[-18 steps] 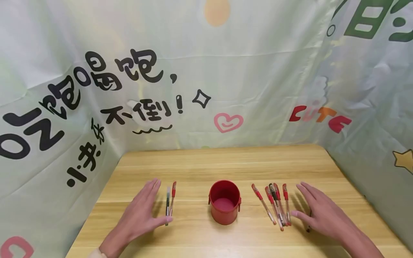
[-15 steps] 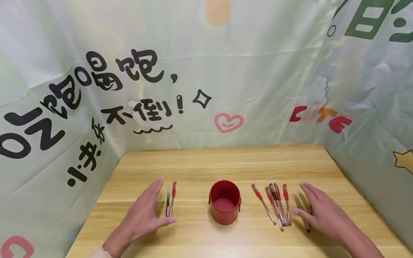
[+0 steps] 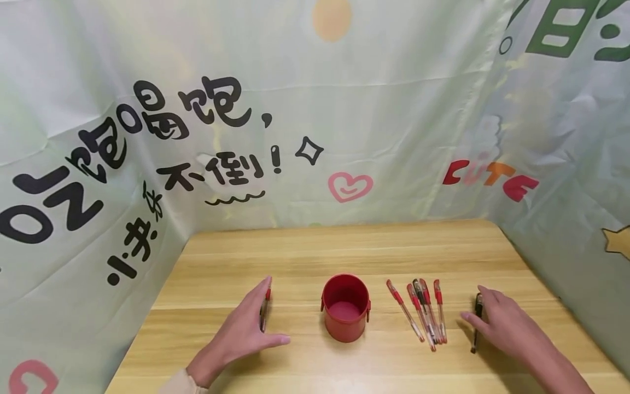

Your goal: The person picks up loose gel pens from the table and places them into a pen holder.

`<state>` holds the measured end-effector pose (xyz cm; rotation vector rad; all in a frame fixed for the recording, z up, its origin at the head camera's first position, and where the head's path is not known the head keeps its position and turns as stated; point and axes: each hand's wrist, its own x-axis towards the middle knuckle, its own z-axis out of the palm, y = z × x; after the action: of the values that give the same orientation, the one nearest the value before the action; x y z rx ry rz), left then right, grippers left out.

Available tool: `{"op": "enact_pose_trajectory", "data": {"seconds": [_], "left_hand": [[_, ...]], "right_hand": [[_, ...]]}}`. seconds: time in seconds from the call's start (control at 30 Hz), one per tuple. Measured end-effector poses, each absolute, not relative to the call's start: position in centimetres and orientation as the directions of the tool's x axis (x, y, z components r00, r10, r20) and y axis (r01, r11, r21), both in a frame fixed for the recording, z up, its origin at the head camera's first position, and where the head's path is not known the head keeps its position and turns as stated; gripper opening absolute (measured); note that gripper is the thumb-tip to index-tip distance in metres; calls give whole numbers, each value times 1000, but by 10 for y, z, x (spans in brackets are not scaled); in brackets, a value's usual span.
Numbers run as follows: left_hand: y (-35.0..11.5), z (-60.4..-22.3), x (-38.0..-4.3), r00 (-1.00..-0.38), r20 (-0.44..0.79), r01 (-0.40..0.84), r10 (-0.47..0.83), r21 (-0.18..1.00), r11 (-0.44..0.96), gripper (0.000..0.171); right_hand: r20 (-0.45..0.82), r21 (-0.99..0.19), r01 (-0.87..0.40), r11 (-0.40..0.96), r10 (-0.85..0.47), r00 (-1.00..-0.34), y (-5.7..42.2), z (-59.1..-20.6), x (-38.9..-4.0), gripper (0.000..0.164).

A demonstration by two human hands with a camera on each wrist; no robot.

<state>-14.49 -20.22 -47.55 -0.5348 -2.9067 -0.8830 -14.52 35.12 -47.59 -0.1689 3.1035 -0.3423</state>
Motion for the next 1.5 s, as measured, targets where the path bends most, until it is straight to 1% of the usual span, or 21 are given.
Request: {"op": "enact_pose_trajectory", "data": {"seconds": [0.1, 0.17, 0.27, 0.4, 0.57, 0.67, 0.8, 0.87, 1.1, 1.33, 1.5], "left_hand": [[-191, -477, -146, -948, 104, 302, 302, 599, 741, 131], [-183, -478, -147, -947, 92, 293, 308, 644, 707, 131], [-172, -480, -149, -945, 102, 290, 311, 701, 652, 129], [-159, -479, -151, -935, 132, 307, 331, 768, 563, 124], [-145, -480, -155, -916, 177, 349, 361, 797, 494, 120], [-137, -482, -158, -909, 188, 360, 373, 806, 470, 117], [-127, -483, -161, -899, 181, 361, 400, 824, 438, 115], [-123, -484, -162, -893, 181, 362, 413, 834, 416, 115], [-111, -488, -167, -888, 150, 325, 435, 873, 362, 112], [-106, -488, -170, -887, 136, 291, 442, 906, 306, 111], [-101, -488, -171, -885, 112, 258, 452, 927, 274, 112]], "right_hand": [[-36, -219, -69, 973, -79, -996, 355, -479, -148, 93], [-48, -223, -50, 973, -62, -997, 356, -480, -149, 90], [-71, -251, -25, 968, -44, -997, 357, -480, -152, 73], [-124, -295, 33, 955, -4, -992, 360, -479, -157, 61], [-170, -315, 78, 946, 25, -985, 365, -478, -162, 66], [-182, -326, 94, 941, 35, -983, 366, -480, -163, 62], [-160, -345, 109, 932, 55, -985, 364, -483, -163, 52], [-148, -354, 115, 928, 66, -987, 362, -485, -164, 51], [-135, -340, 123, 932, 82, -988, 360, -485, -166, 52], [-132, -339, 129, 932, 88, -987, 362, -486, -168, 49], [-157, -355, 150, 923, 99, -983, 363, -487, -169, 51]]}}
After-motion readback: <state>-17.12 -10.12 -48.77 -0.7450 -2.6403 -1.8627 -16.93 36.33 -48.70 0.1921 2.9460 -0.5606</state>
